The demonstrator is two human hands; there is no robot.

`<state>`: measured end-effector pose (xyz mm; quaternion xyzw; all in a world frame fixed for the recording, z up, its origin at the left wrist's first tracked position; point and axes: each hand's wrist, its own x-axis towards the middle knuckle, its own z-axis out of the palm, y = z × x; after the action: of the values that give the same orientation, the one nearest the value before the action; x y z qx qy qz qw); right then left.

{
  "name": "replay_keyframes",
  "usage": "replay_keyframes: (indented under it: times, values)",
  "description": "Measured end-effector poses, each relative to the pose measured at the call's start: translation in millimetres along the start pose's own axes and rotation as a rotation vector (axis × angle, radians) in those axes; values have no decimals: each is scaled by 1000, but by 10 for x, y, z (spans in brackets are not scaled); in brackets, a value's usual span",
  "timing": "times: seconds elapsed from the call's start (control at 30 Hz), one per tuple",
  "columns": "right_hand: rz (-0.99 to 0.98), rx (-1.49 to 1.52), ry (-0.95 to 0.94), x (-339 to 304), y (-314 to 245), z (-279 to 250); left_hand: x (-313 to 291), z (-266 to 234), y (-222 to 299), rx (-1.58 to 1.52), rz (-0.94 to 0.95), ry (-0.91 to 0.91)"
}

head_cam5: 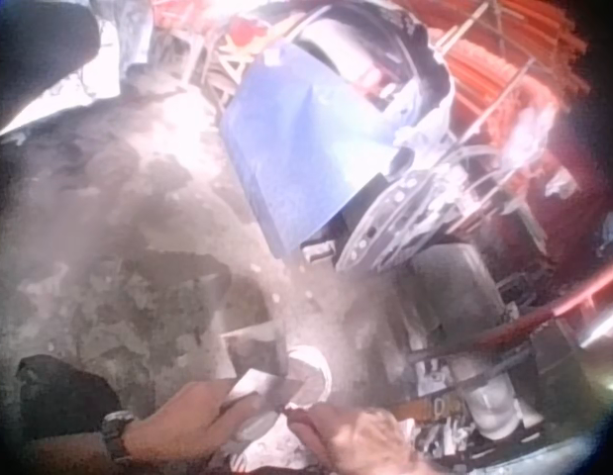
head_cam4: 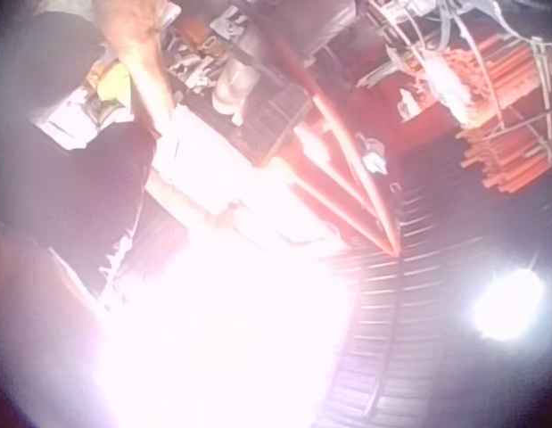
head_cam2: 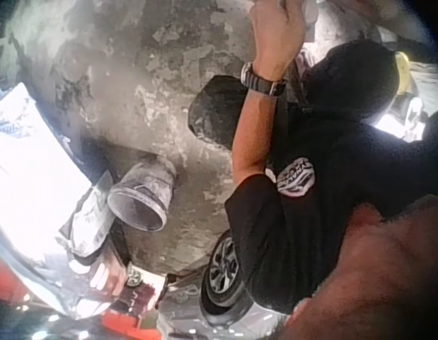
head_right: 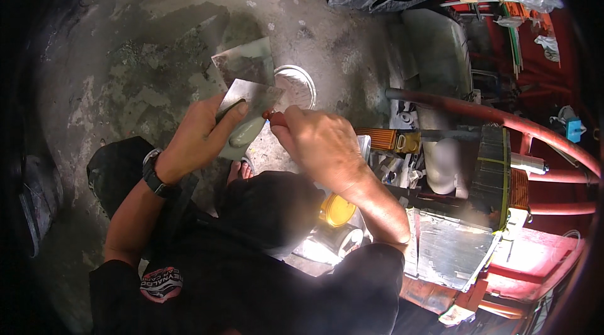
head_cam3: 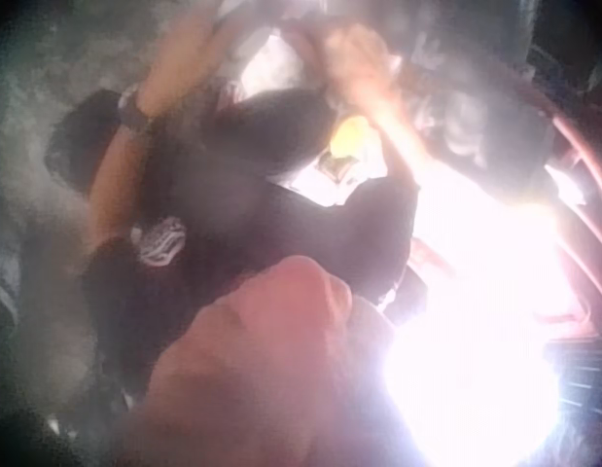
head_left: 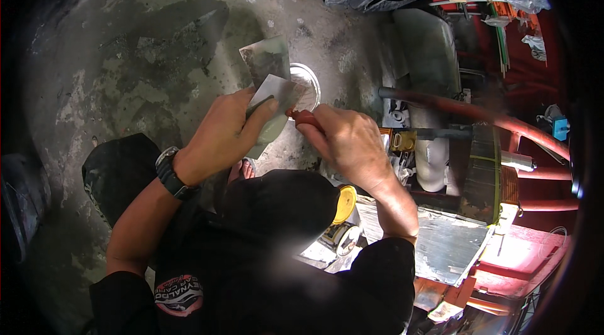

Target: The person sands the front bumper of a car using sandpaper. They dip the sandpaper into a bucket of water and continue sanding the surface to smooth it out.

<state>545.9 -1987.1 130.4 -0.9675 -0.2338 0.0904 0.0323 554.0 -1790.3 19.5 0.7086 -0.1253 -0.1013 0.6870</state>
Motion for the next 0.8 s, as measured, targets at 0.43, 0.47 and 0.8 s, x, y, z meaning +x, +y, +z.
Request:
replay_keyframes:
  times: [0.43,0.47,0.8]
  values:
    - [168,-102,34,-133,406,170,97,-54,-192,-218,-200,-85]
    - [178,-50,74,-238,490,127,134,-29,-423,-309,-278,-54]
    - [894,526,367,-2571,1815,1750,277,-107,-308,-744,-286,8]
